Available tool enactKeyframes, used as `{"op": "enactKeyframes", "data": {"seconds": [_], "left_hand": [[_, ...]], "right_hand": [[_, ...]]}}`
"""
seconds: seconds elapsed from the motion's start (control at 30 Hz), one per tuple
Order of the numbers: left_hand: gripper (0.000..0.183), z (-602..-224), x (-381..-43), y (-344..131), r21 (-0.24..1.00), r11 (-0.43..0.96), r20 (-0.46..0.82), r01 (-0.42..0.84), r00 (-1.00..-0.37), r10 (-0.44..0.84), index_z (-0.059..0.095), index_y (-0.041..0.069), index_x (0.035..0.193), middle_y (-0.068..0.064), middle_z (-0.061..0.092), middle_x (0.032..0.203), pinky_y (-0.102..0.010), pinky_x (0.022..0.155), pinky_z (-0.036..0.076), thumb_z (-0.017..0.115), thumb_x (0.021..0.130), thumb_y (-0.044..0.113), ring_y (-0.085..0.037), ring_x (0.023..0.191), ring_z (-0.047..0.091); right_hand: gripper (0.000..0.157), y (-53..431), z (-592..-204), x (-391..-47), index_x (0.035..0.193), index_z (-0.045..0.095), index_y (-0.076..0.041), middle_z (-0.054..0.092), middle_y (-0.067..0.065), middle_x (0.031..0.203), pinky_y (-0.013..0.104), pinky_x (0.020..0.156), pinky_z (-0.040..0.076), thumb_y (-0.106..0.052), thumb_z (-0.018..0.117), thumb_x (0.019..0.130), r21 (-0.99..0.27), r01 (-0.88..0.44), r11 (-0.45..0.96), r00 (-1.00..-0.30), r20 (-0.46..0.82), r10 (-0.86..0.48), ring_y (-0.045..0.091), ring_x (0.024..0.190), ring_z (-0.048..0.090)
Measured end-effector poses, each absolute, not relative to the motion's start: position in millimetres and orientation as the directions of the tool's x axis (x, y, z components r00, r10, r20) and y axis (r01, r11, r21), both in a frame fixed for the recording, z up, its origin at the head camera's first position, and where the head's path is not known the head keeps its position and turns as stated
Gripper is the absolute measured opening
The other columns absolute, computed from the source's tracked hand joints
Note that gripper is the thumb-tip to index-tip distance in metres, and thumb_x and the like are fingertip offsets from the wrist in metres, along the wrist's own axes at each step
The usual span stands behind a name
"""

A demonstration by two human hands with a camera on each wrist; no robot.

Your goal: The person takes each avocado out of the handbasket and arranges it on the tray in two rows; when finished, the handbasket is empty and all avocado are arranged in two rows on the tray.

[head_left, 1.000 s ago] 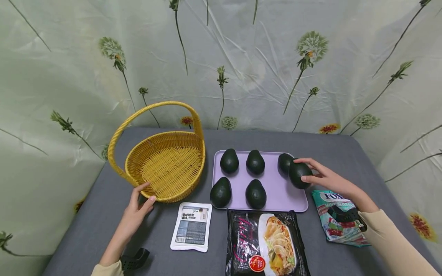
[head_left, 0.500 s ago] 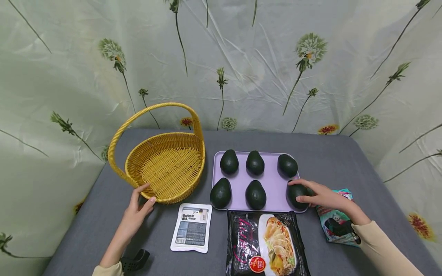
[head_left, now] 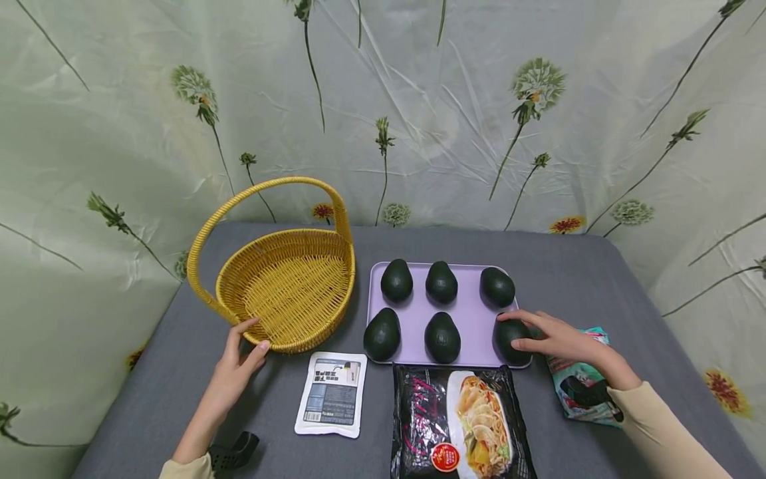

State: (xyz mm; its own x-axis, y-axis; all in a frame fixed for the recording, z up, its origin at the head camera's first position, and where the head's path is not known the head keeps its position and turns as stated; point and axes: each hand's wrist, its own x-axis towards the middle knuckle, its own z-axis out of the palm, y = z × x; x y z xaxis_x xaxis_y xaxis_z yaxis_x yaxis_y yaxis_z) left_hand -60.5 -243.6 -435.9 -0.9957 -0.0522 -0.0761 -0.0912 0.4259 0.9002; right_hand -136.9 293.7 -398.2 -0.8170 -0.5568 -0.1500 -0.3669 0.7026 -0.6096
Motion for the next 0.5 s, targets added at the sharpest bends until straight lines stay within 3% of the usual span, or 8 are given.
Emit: {"op": "enactKeyframes", "data": {"seconds": [0.1, 0.33, 0.5], "left_hand": [[0.057, -435, -62, -243, 0.901, 0.424, -0.080, -0.093, -0.996, -0.047, 0.020, 0.007, 0.147, -0.023, 0.010, 0.153, -0.048, 0.094, 0.045, 0.049, 0.102, 0.027, -0.045, 0.123, 0.043], [0.061, -433, -62, -246, 0.895, 0.435, -0.096, -0.094, -0.995, -0.017, 0.015, 0.010, 0.151, -0.023, 0.006, 0.155, -0.049, 0.093, 0.046, 0.048, 0.102, 0.028, -0.048, 0.126, 0.037], [0.069, -409, -58, -254, 0.795, 0.601, -0.148, -0.081, -0.987, 0.063, 0.007, 0.016, 0.155, -0.029, 0.010, 0.153, -0.063, 0.093, 0.041, 0.047, 0.102, 0.035, -0.053, 0.130, 0.027]], "right_hand": [[0.043, 294, -399, -136, 0.130, 0.054, -0.012, 0.054, 0.019, 0.123, 0.043, 0.074, 0.044, -0.028, 0.066, 0.092, -0.607, -0.385, 0.695, -0.819, -0.123, -0.560, 0.031, 0.103, 0.050], [0.046, 295, -395, -139, 0.133, 0.050, -0.010, 0.054, 0.017, 0.113, 0.040, 0.070, 0.046, -0.027, 0.064, 0.093, -0.610, -0.347, 0.712, -0.842, -0.131, -0.523, 0.026, 0.093, 0.054], [0.051, 295, -384, -140, 0.140, 0.042, -0.006, 0.051, 0.025, 0.119, 0.049, 0.074, 0.051, -0.024, 0.061, 0.096, -0.649, -0.301, 0.699, -0.878, -0.097, -0.468, 0.035, 0.097, 0.060]]}}
